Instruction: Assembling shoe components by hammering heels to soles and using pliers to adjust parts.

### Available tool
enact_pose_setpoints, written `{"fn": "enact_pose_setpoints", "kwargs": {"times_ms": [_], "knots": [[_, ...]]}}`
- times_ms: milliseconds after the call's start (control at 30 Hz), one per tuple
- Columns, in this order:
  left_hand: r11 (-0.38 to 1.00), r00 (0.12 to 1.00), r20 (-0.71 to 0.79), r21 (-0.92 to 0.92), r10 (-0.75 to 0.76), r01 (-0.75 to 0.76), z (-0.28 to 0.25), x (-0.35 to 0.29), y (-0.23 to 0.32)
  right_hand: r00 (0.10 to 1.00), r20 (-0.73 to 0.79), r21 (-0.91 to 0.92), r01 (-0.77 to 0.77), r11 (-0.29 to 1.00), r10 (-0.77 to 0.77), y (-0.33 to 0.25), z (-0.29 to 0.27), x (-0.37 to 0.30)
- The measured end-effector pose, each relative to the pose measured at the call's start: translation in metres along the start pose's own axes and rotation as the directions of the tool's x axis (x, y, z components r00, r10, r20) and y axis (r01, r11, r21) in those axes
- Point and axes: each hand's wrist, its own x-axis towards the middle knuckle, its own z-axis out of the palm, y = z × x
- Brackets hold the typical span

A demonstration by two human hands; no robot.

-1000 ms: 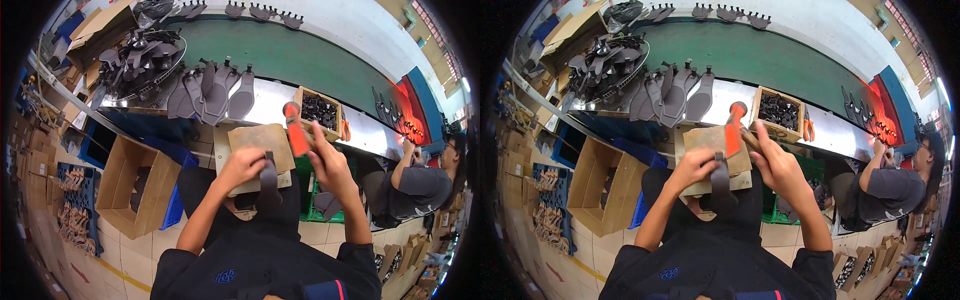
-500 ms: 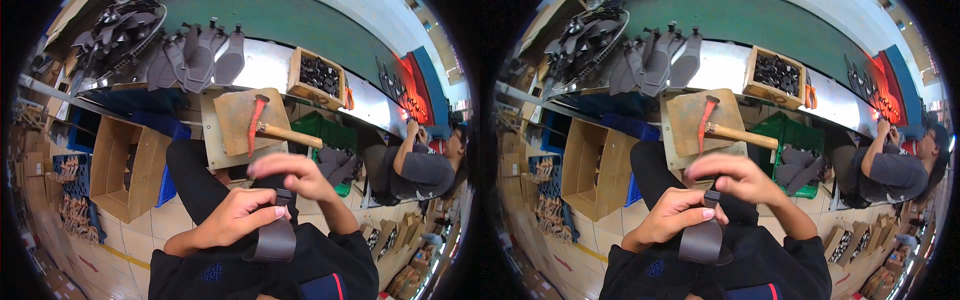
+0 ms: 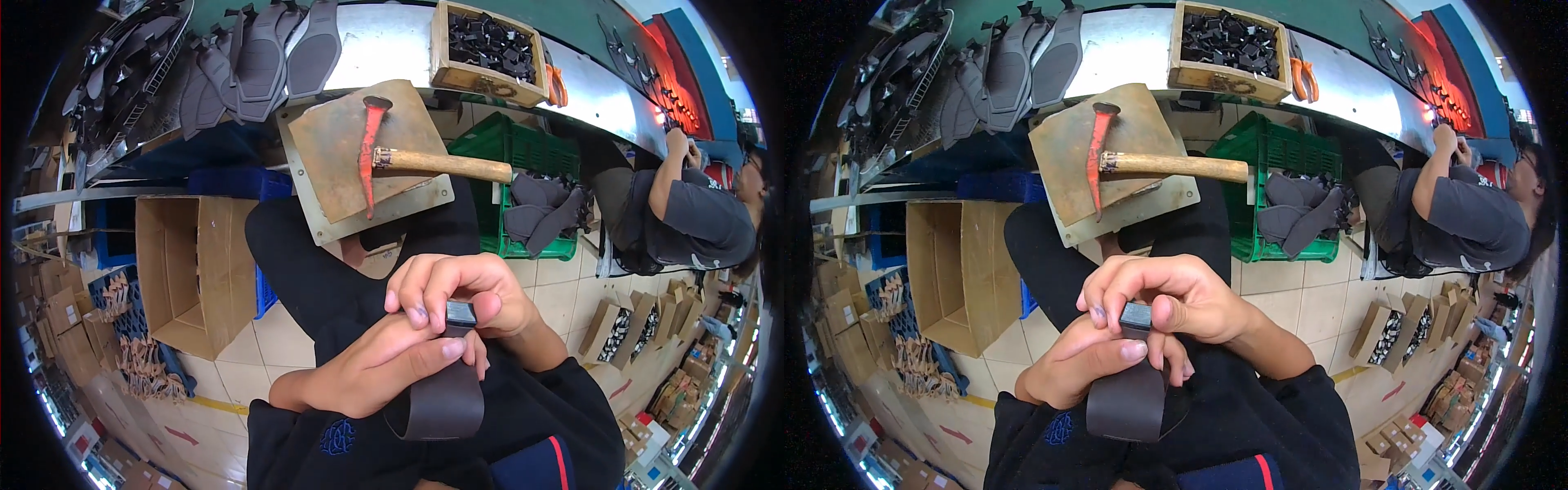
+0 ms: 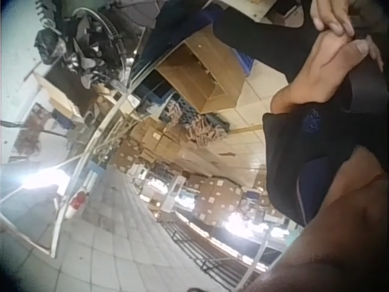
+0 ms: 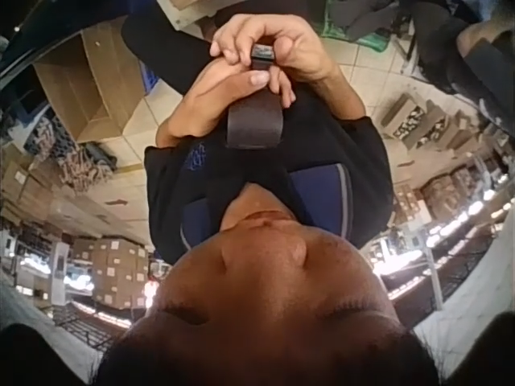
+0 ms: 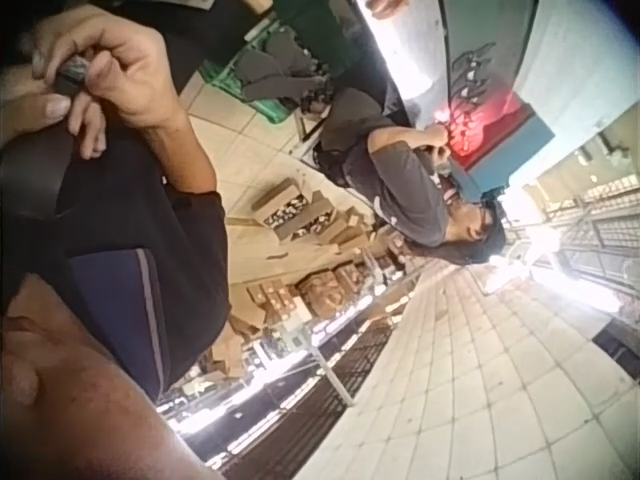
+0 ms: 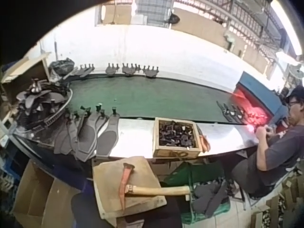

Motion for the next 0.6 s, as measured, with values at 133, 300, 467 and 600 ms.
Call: {"fn": "enact_pose_setpoints", "kwargs": {"times_ms": [133,300,467,600], "knots": [[1.0,1.0,0.005,-0.003,0.025,-0.025,0.002,0.005,-0.001,0.994,0.037,0.027,0.106,0.994,-0.107,0.003,-0.007,0.003],[0.999,0.998,0.054,0.031,0.041,-0.042,-0.009,0.012,-0.001,0.986,0.029,-0.11,0.168,0.98,-0.166,0.001,-0.016,0.006],[0.733,0.793,-0.312,0.64,0.523,-0.231,-0.043,0.018,0.028,0.99,-0.099,0.075,-0.094,0.993,0.102,0.004,-0.02,-0.012],[-0.099,0.304,-0.104,0.804,0.947,0.586,-0.06,0.036,0.057,0.945,-0.268,0.059,-0.179,0.982,0.188,0.019,-0.037,-0.007]]}}
